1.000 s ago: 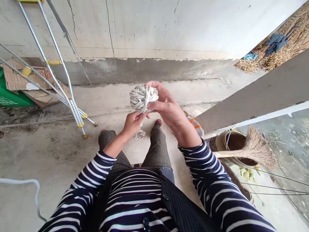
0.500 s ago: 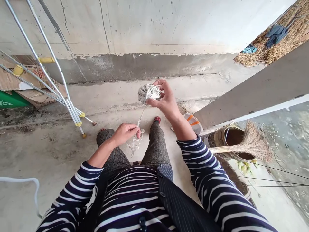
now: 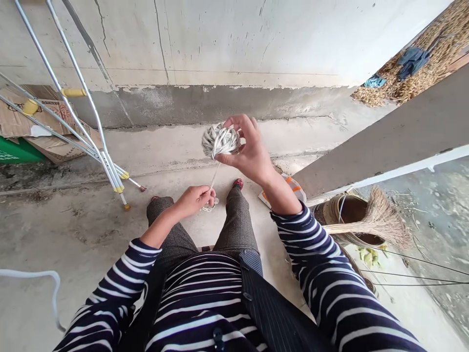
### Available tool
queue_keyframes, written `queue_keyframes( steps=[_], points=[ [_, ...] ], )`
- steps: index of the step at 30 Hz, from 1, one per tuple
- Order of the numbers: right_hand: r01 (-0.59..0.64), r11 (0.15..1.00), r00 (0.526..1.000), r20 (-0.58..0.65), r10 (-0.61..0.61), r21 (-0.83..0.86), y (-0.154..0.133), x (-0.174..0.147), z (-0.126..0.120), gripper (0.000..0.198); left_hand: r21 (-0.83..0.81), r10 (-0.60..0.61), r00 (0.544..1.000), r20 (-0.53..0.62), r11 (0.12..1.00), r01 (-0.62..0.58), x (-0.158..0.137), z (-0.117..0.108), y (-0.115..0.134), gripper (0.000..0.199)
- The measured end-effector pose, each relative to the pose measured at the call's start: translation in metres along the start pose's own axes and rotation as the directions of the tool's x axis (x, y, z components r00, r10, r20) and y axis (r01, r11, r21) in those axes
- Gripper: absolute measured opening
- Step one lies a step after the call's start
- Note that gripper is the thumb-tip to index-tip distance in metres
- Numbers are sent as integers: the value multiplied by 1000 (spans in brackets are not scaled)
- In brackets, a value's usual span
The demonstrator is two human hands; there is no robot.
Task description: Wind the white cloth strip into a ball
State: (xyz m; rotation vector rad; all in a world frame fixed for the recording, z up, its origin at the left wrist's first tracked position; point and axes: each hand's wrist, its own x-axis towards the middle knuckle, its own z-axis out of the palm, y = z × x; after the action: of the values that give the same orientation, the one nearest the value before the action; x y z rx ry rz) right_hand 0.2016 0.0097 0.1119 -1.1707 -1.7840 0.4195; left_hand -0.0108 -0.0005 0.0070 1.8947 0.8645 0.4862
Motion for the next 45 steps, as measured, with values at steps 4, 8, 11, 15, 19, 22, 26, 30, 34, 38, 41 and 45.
queue_keyframes(
  steps=[4,8,11,15,19,22,26,30,34,38,41,45],
  points=[
    [-126,983,991,-61,119,-133,38,-10,21,59,-125,-31,999,42,991,36,-18,-5,20,26],
    [-245,957,968,15,250,-158,58,-39,56,59,-83,-30,998,54,996,35,-15,-21,31,26],
    [-330,938,937,84,339,-106,62,-59,71,60,77,1,999,-36,997,2,-8,-35,33,25],
    [-439,894,880,243,408,86,61,-75,72,58,361,102,974,-201,932,-24,1,-44,27,27],
    [-622,670,767,488,416,406,55,-82,64,59,481,168,942,-289,877,-9,8,-43,12,23],
    [-718,441,695,592,408,539,49,-87,61,60,418,178,941,-287,907,-44,10,-38,-5,24],
    [-729,279,684,646,340,625,37,-90,56,65,216,147,964,-221,971,-99,12,-34,-27,32],
    [-672,235,739,616,274,702,25,-85,43,82,59,143,965,-220,989,-134,16,-28,-36,34],
    [-642,249,762,570,306,725,17,-76,32,67,-6,53,971,-235,998,-56,23,-16,-37,30],
    [-578,287,807,482,341,764,11,-68,22,62,-49,-14,975,-220,999,3,26,4,-47,28],
    [-518,356,845,399,357,778,3,-61,12,63,-89,-1,986,-169,996,-14,22,18,-62,31],
    [-486,448,853,295,431,750,-15,-50,-6,65,-129,-50,985,-163,991,29,17,29,-86,34]
  ],
)
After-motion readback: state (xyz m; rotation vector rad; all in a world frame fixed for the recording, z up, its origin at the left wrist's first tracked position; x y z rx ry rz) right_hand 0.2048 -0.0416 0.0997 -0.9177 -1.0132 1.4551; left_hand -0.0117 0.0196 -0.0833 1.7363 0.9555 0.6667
